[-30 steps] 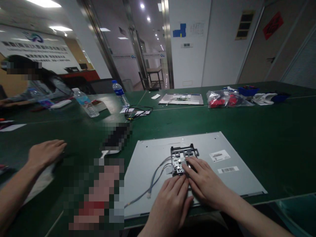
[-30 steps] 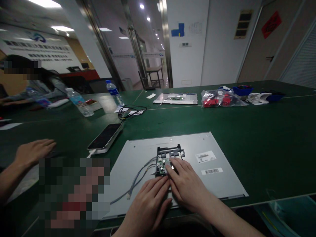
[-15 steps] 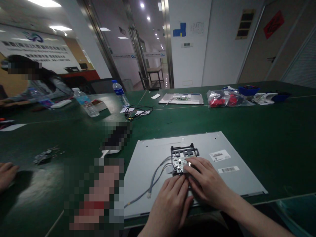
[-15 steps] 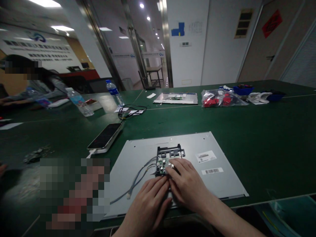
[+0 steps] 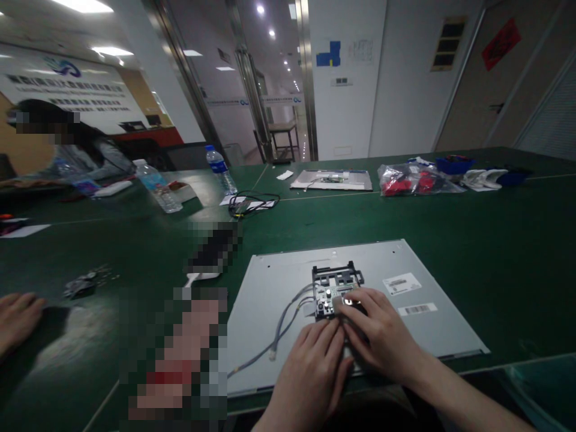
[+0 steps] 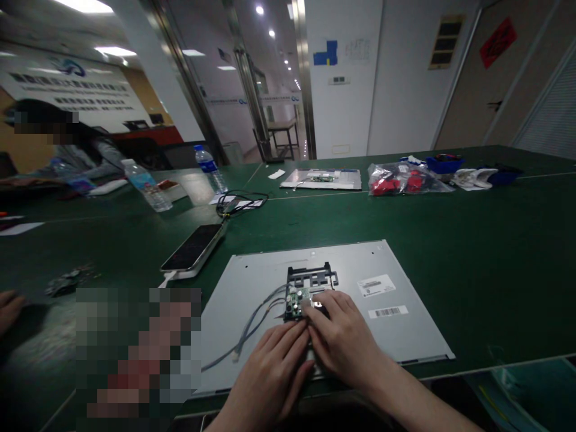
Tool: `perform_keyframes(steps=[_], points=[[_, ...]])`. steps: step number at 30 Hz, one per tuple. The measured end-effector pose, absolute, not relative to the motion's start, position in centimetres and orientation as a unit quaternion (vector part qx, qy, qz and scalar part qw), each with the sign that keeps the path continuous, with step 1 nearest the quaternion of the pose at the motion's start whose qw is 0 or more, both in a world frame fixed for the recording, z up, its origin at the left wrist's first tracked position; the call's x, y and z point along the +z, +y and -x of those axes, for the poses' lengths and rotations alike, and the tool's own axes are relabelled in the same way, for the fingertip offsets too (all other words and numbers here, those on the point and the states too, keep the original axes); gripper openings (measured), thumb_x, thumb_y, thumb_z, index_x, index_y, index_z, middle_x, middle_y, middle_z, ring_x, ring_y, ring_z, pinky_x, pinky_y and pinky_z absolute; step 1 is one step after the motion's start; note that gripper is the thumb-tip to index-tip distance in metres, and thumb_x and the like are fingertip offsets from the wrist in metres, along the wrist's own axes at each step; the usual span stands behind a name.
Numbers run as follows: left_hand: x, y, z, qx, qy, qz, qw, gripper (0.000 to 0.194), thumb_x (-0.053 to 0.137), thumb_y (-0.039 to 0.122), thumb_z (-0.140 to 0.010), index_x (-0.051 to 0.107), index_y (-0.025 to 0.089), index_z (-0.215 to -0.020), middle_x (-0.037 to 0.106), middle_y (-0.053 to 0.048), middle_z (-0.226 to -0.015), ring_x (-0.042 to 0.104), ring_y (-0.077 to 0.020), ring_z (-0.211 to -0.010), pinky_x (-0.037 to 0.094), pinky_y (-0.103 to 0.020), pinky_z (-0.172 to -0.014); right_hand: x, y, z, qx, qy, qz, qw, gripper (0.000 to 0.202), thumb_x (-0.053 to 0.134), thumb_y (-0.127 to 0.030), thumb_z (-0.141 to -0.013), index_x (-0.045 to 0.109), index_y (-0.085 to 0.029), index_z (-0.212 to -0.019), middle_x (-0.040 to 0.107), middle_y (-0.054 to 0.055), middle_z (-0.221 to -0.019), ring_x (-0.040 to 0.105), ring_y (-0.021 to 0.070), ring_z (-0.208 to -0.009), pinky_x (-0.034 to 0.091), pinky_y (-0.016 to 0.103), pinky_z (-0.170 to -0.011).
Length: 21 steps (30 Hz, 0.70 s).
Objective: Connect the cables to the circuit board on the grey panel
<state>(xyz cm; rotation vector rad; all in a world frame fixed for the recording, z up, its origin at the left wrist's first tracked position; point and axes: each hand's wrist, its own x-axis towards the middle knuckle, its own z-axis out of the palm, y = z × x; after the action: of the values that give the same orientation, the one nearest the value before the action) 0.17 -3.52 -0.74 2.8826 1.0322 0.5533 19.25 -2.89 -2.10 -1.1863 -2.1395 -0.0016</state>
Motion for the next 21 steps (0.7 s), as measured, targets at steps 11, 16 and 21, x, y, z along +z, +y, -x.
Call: perform_keyframes(steps=[11,16,21], points=[[-0.64,-3.73,-0.29,0.193,0.324,-0.926,0.006,0.032,0.052,0.017,-0.092,0.058,0.011,-0.123,0.064,-0.013,-0.124,0.06,-0.0294,-0.11,0.053,-0.049,-0.094,-2.39,-2.83,-19.13,0.009,-0.828,0.476,0.295,0.036,0.052,-0.017,-0.09,0.057,-0.017,-0.126,0.052,0.015,-0.134,0.046,0.0294,-0.125,0.042,0.052,-0.106],[-0.54,-3.66,-0.36,0.19,0.319,-0.928,0.018,0.029,0.051,0.016,-0.092,0.059,0.011,-0.12,0.066,-0.012,-0.118,0.06,-0.0285,-0.107,0.053,-0.048,-0.094,-2.4,-2.82,-19.16,0.015,-0.83,0.478,0.287,0.037,0.051,-0.017,-0.091,0.056,-0.016,-0.127,0.05,0.016,-0.136,0.044,0.0302,-0.127,0.041,0.052,-0.107],[-0.77,-3.59,-0.35,0.199,0.308,-0.93,0.016,0.025,0.05,0.015,-0.093,0.061,0.013,-0.115,0.068,-0.01,-0.11,0.062,-0.028,-0.102,0.055,-0.047,-0.089,-2.48,-2.83,-19.21,0.024,-0.83,0.479,0.284,0.039,0.053,-0.016,-0.088,0.057,-0.016,-0.127,0.05,0.015,-0.136,0.043,0.0297,-0.128,0.041,0.051,-0.108]])
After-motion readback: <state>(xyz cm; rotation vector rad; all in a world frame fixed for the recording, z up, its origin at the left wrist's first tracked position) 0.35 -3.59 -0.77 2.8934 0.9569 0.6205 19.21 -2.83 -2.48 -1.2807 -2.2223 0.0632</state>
